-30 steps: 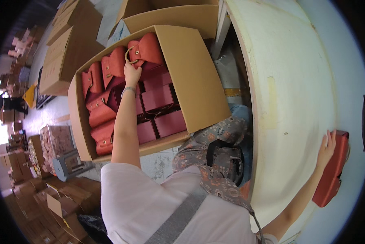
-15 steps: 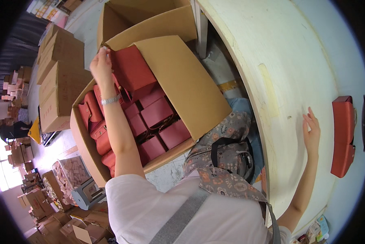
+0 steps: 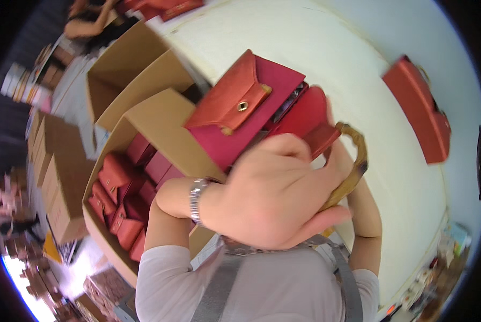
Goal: The person repeatedly opens red handbag-shaped boxes, places small gold-wrapped items inside, closes the boxes, and sets them on a table. The process is repeated for multiple identical boxes in a warehouse-like room with stacked cardboard boxes.
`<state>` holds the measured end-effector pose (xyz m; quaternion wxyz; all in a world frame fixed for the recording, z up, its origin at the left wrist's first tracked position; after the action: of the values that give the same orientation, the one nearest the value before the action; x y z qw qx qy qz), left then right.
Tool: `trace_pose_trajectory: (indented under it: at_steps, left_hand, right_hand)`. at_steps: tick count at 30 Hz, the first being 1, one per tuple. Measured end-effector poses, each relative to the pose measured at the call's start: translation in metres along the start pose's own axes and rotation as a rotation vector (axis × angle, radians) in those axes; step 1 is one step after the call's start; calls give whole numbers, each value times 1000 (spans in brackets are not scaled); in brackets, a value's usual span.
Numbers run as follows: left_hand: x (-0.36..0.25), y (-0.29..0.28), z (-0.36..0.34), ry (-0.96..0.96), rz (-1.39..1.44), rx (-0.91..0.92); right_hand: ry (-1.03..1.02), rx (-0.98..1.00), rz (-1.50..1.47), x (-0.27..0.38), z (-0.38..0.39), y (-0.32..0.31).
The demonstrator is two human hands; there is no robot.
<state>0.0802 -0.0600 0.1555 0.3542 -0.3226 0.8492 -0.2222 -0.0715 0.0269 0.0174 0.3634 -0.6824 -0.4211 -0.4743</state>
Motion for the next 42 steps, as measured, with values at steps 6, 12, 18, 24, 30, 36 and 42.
trace_pose_trajectory:
  at_steps: [6, 12, 18, 24, 30, 36, 42]
  left_hand:
    - [30, 149, -119, -179, 525, 256]
    - [100, 175, -172, -36, 329, 116]
    - [167, 161, -98, -389, -214, 236]
    - [165, 155, -67, -691, 156, 256]
    - [114, 113, -45, -464, 1526, 188]
    - [83, 112, -4, -184, 1047, 968]
    - [62, 124, -16, -148, 963, 923]
  right_hand:
    - [338, -357, 162, -2, 95, -77]
    - [220, -869, 53, 23, 127, -142]
    - [259, -922, -129, 13, 115, -188]
    - [306, -917, -133, 5, 109, -192]
    - [283, -868, -187, 1, 105, -202]
    - [368, -764, 118, -6, 72, -208]
    - [356, -721, 465, -3, 55, -201]
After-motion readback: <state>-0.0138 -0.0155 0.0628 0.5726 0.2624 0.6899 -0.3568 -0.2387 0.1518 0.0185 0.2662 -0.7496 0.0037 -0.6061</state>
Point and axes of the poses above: each hand's wrist, its own z-axis away from the middle knuckle, its own y-axis out of the palm, x = y × z, the point moved 5 cm from there along -z, towards the middle knuckle, and after that the axes turned 2 degrees about -z, right-handed, at the moved point
